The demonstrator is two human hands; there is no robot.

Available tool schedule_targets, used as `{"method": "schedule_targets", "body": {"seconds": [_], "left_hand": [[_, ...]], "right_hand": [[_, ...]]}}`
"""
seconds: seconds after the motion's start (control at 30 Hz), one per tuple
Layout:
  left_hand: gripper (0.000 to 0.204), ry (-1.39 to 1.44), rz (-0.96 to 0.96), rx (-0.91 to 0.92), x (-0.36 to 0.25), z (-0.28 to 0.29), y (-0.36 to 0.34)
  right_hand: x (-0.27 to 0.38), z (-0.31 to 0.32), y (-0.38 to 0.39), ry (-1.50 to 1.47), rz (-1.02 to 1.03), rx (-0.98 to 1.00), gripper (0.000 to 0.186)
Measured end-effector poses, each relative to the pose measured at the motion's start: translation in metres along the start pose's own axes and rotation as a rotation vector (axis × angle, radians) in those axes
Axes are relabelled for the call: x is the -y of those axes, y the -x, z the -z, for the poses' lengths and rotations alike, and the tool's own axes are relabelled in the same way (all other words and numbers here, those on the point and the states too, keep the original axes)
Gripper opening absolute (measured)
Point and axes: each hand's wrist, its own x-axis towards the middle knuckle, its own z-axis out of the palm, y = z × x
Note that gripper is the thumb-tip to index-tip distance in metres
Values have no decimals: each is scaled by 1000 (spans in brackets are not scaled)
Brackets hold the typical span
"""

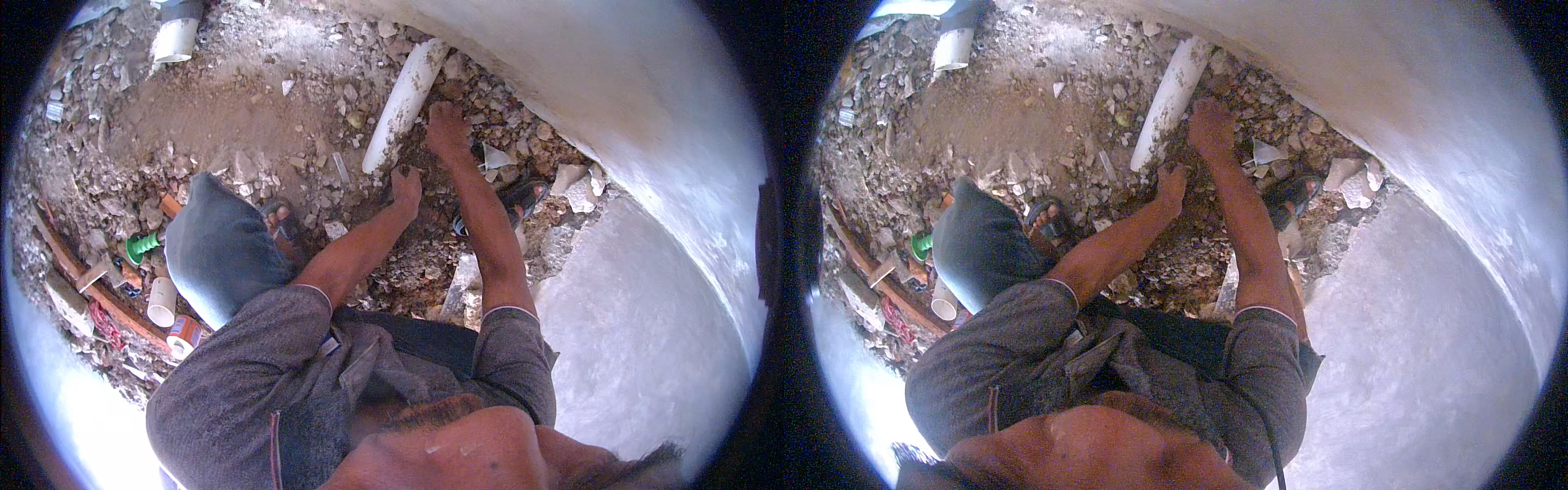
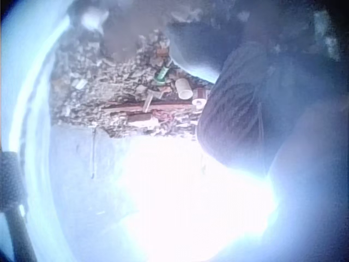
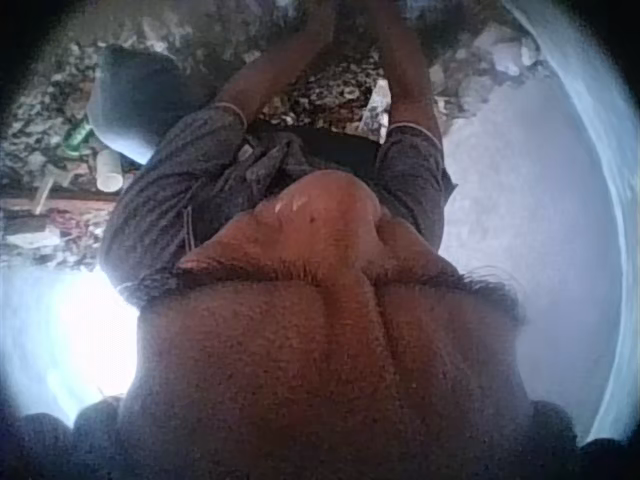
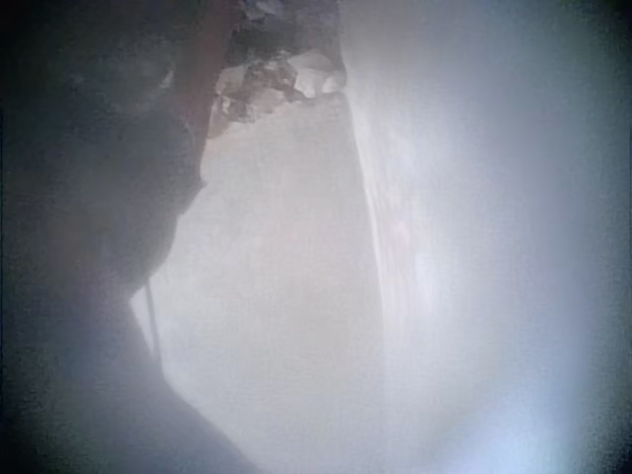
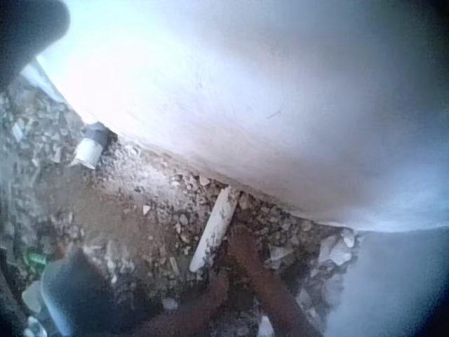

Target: The person applies plaster or mortar around a white PVC pipe in the ground using a trowel and their hands, spreading the material across the rubble-strewn floor next to a wall.

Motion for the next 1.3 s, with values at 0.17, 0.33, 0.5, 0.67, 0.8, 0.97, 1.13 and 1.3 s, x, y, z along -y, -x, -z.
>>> {"method": "schedule_targets", "body": {"seconds": [0.17,0.33,0.5,0.67,0.8,0.97,1.13,1.3], "left_hand": [[53,51,34,88,9,-3,-12],[56,25,-33,19,16,4,-13],[62,109,23,33,-3,-1,4],[60,264,48,54,19,0,-12],[56,455,56,77,38,-2,-29],[48,396,146,-62,44,-4,-51],[47,368,227,93,13,-13,-6],[58,588,220,58,22,2,-30]], "right_hand": [[-35,-49,-13,-56,-45,-54,50],[2,-12,-19,-135,-134,287,50],[-15,-49,-39,-100,-82,218,51],[14,-59,12,-111,-40,292,56],[31,-24,26,-112,61,374,61],[10,-18,-16,-245,-41,169,60],[-33,-137,-17,-166,72,248,47],[7,-92,4,-167,98,105,37]]}}
